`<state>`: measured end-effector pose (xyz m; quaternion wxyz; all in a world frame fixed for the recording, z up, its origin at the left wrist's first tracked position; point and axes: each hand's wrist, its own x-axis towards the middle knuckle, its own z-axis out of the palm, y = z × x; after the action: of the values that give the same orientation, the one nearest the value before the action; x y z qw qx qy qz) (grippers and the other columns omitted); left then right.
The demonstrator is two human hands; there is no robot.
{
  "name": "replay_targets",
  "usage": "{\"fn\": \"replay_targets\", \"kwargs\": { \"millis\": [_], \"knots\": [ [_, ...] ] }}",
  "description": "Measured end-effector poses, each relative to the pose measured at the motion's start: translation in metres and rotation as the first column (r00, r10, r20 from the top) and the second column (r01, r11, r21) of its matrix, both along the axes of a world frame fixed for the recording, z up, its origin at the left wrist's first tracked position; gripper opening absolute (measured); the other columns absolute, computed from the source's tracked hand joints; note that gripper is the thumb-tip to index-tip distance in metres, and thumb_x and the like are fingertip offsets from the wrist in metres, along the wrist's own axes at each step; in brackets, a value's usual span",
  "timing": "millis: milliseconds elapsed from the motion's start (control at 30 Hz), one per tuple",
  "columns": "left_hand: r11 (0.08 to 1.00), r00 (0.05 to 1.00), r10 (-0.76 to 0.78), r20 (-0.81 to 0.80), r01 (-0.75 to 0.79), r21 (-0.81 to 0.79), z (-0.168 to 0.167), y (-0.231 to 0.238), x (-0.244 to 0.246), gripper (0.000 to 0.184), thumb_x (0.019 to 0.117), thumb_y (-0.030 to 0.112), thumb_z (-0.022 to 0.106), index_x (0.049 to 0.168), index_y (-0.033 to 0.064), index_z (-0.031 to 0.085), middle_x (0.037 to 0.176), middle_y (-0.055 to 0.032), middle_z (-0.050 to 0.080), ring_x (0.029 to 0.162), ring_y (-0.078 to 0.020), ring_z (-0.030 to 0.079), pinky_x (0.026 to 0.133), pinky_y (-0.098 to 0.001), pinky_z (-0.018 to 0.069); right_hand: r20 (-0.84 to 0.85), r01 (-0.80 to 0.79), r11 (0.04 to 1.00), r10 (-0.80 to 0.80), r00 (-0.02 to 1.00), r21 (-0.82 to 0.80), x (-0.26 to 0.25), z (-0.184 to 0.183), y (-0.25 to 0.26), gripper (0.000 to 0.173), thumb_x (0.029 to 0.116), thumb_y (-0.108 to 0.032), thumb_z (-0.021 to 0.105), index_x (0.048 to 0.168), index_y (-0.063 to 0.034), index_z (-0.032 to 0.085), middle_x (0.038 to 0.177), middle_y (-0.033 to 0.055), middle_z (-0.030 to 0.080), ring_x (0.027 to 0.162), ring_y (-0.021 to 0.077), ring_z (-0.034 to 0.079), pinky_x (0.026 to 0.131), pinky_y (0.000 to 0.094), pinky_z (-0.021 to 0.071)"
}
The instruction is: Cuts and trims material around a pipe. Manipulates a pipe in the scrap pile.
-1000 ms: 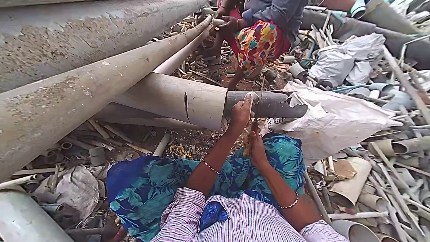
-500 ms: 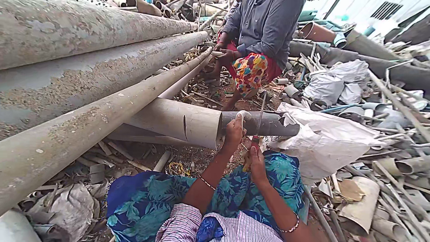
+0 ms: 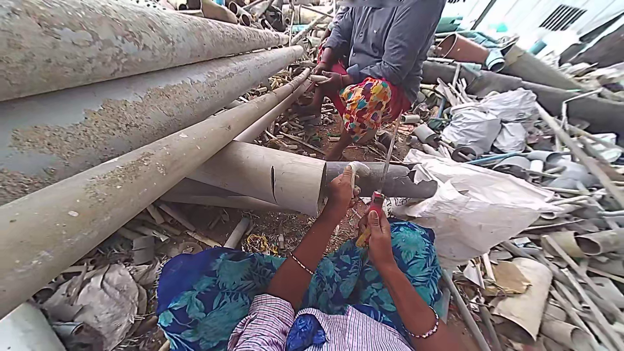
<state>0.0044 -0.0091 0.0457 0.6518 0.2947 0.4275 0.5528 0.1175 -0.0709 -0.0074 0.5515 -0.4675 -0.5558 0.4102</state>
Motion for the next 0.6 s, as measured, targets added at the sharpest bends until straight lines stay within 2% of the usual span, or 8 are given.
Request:
{"fn": "replay_targets", "kwargs": {
  "millis": [67, 133, 233, 300, 333, 433, 533, 600],
  "knots": [
    [1.0, 1.0, -0.017, 0.017, 0.017, -0.006, 0.001, 0.0, 0.004, 0.046, 0.1124, 0.043, 0.03, 0.103, 0.005, 0.056, 0.057, 0.0024, 0.044, 0.038, -0.0028, 0.035, 0.037, -0.0159, 0.03, -0.005, -0.012, 0.998, 0.013, 1.0, 0.067, -0.001, 0.002, 0.0, 0.019, 0.1067, -0.02, 0.033, 0.111, -0.0077, 0.046, 0.07, -0.0141, 0.043, 0.053, -0.0062, 0.044, 0.051, 0.0114, 0.0422],
    [1.0, 1.0, -0.018, 0.01, 0.018, 0.001, 0.0, 0.001, 0.005, 0.047, 0.1125, 0.042, 0.03, 0.105, 0.0035, 0.056, 0.058, 0.0018, 0.045, 0.039, -0.0033, 0.036, 0.038, -0.0164, 0.0309, -0.032, -0.008, 0.999, 0.009, 0.999, 0.036, -0.001, -0.002, 0.001, 0.019, 0.1069, -0.02, 0.031, 0.11, -0.0086, 0.046, 0.067, -0.0136, 0.043, 0.05, -0.0052, 0.044, 0.047, 0.0118, 0.0421],
    [1.0, 0.999, -0.017, 0.035, 0.017, -0.008, -0.002, 0.0, 0.005, 0.047, 0.1127, 0.041, 0.03, 0.103, 0.0034, 0.056, 0.058, 0.0019, 0.044, 0.039, -0.0032, 0.036, 0.037, -0.0163, 0.0308, -0.113, 0.023, 0.968, -0.052, 0.992, -0.248, -0.001, -0.004, -0.002, 0.027, 0.1119, -0.021, 0.026, 0.108, -0.0078, 0.049, 0.063, -0.0081, 0.044, 0.046, -0.001, 0.043, 0.042, 0.0139, 0.0391],
    [1.0, 0.999, -0.014, 0.044, 0.014, -0.011, 0.003, 0.001, 0.003, 0.046, 0.1133, 0.038, 0.029, 0.105, 0.0011, 0.055, 0.06, 0.0012, 0.045, 0.039, -0.0036, 0.037, 0.038, -0.0168, 0.0318, -0.181, 0.037, 0.912, -0.12, 0.976, -0.409, -0.001, -0.004, 0.004, 0.036, 0.1136, -0.028, 0.024, 0.097, -0.0095, 0.05, 0.06, -0.0055, 0.045, 0.045, 0.0024, 0.043, 0.042, 0.0165, 0.0374],
    [1.0, 0.999, -0.011, 0.043, 0.012, -0.016, 0.005, 0.001, 0.003, 0.046, 0.1135, 0.037, 0.029, 0.106, 0.0, 0.055, 0.059, 0.0011, 0.044, 0.039, -0.0039, 0.037, 0.038, -0.017, 0.0321, -0.2, 0.036, 0.902, -0.135, 0.97, -0.431, -0.001, -0.006, 0.005, 0.038, 0.1137, -0.029, 0.023, 0.095, -0.0095, 0.049, 0.06, -0.0049, 0.045, 0.045, 0.0032, 0.042, 0.042, 0.0171, 0.0369],
    [0.999, 0.999, -0.009, 0.039, 0.01, -0.031, 0.007, 0.0, 0.003, 0.046, 0.1136, 0.036, 0.029, 0.107, -0.0006, 0.055, 0.059, 0.0009, 0.044, 0.039, -0.0041, 0.037, 0.038, -0.0169, 0.0319, -0.193, 0.049, 0.927, -0.129, 0.973, -0.372, 0.001, -0.007, 0.002, 0.034, 0.1133, -0.026, 0.024, 0.098, -0.0095, 0.049, 0.059, -0.0057, 0.044, 0.042, 0.0022, 0.041, 0.038, 0.0163, 0.0356],
    [1.0, 0.999, -0.013, 0.03, 0.014, -0.02, 0.003, 0.001, 0.006, 0.047, 0.1134, 0.038, 0.028, 0.106, 0.0003, 0.055, 0.058, 0.001, 0.044, 0.039, -0.0037, 0.036, 0.037, -0.0168, 0.0316, -0.176, 0.038, 0.949, -0.098, 0.979, -0.314, 0.002, -0.004, 0.0, 0.03, 0.1125, -0.025, 0.024, 0.105, -0.0098, 0.049, 0.061, -0.0072, 0.044, 0.044, 0.0007, 0.042, 0.04, 0.0155, 0.0376],
    [1.0, 1.0, -0.013, 0.016, 0.013, -0.015, 0.004, 0.001, 0.006, 0.046, 0.1134, 0.037, 0.029, 0.106, 0.0003, 0.055, 0.059, 0.0012, 0.044, 0.039, -0.004, 0.037, 0.038, -0.0172, 0.0321, -0.19, 0.008, 0.938, -0.079, 0.979, -0.346, 0.003, -0.005, 0.003, 0.031, 0.1129, -0.025, 0.023, 0.103, -0.0106, 0.049, 0.061, -0.0063, 0.045, 0.043, 0.0014, 0.042, 0.039, 0.0158, 0.0377]
  ]
}}
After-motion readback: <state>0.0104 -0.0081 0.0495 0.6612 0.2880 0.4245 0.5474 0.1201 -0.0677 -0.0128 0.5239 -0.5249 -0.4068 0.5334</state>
